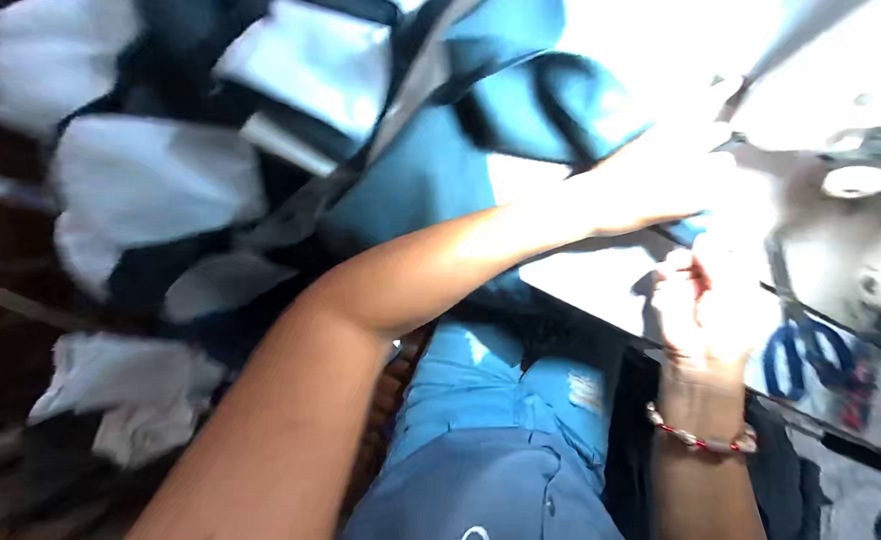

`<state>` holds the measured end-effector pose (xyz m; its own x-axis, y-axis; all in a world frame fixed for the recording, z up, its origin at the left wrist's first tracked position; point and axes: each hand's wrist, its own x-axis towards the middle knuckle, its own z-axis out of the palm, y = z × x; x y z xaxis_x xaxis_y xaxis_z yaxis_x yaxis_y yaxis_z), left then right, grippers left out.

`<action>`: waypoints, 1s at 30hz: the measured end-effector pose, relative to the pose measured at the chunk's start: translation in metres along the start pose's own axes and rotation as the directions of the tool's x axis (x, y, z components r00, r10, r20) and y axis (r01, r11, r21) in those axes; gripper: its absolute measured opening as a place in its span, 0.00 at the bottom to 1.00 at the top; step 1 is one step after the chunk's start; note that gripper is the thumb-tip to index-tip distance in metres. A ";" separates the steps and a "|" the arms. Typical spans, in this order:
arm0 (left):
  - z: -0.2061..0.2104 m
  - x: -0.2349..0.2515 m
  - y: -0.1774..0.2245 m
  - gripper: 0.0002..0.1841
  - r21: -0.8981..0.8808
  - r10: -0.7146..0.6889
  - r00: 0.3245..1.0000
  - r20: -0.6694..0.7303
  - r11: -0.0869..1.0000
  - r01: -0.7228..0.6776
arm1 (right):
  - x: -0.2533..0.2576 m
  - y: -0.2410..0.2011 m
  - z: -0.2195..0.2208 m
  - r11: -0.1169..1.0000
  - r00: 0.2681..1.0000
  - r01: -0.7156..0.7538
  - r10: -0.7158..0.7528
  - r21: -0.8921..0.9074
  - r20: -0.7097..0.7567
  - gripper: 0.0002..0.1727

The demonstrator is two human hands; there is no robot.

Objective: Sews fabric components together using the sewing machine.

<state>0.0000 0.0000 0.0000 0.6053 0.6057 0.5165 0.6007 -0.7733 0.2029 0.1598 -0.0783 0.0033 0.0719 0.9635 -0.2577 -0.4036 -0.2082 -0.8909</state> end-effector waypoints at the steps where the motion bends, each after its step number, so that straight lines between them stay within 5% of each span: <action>1: 0.002 -0.007 0.002 0.05 -0.025 0.028 0.999 0.040 0.999 -0.027 | 0.000 -0.001 -0.006 0.996 1.000 0.000 -0.002 -0.095 -0.014 0.10; 4: 0.005 -0.036 0.009 0.21 -0.146 -0.067 0.962 0.264 0.983 0.108 | 0.001 -0.008 -0.024 0.938 0.997 -0.076 0.077 -0.337 -0.010 0.15; 6: 0.009 -0.045 0.015 0.29 -0.204 -0.110 0.955 0.276 0.964 0.171 | 0.000 -0.013 -0.032 0.885 0.997 -0.023 0.053 -0.466 0.052 0.18; 11: 0.006 -0.037 0.023 0.29 -0.134 -0.128 0.926 0.355 0.973 0.186 | 0.011 -0.017 -0.026 0.438 0.930 0.333 -0.299 -0.835 0.214 0.22; 15: -0.007 -0.027 0.028 0.27 -0.045 -0.125 0.899 0.419 0.986 0.159 | 0.022 -0.015 -0.006 0.244 0.948 0.291 -0.205 -0.925 0.244 0.31; 18: -0.024 -0.017 0.023 0.25 -0.092 -0.144 0.884 0.444 0.975 0.205 | 0.024 -0.015 -0.005 0.223 0.954 0.283 -0.164 -0.933 0.250 0.31; 23: -0.007 -0.009 0.017 0.20 -0.193 -0.189 0.972 0.137 0.958 0.214 | 0.020 -0.009 -0.010 0.337 0.958 0.262 -0.203 -0.905 0.202 0.30; 30: 0.007 -0.017 0.019 0.25 -0.194 -0.294 0.915 0.277 0.915 0.353 | 0.004 0.000 -0.010 0.360 0.964 0.205 -0.234 -0.910 0.125 0.26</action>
<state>0.0049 -0.0240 -0.0112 0.5220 0.8333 0.1823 0.6620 -0.5305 0.5294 0.1693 -0.0762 -0.0011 0.0499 0.9987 0.0064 0.6995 -0.0304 -0.7140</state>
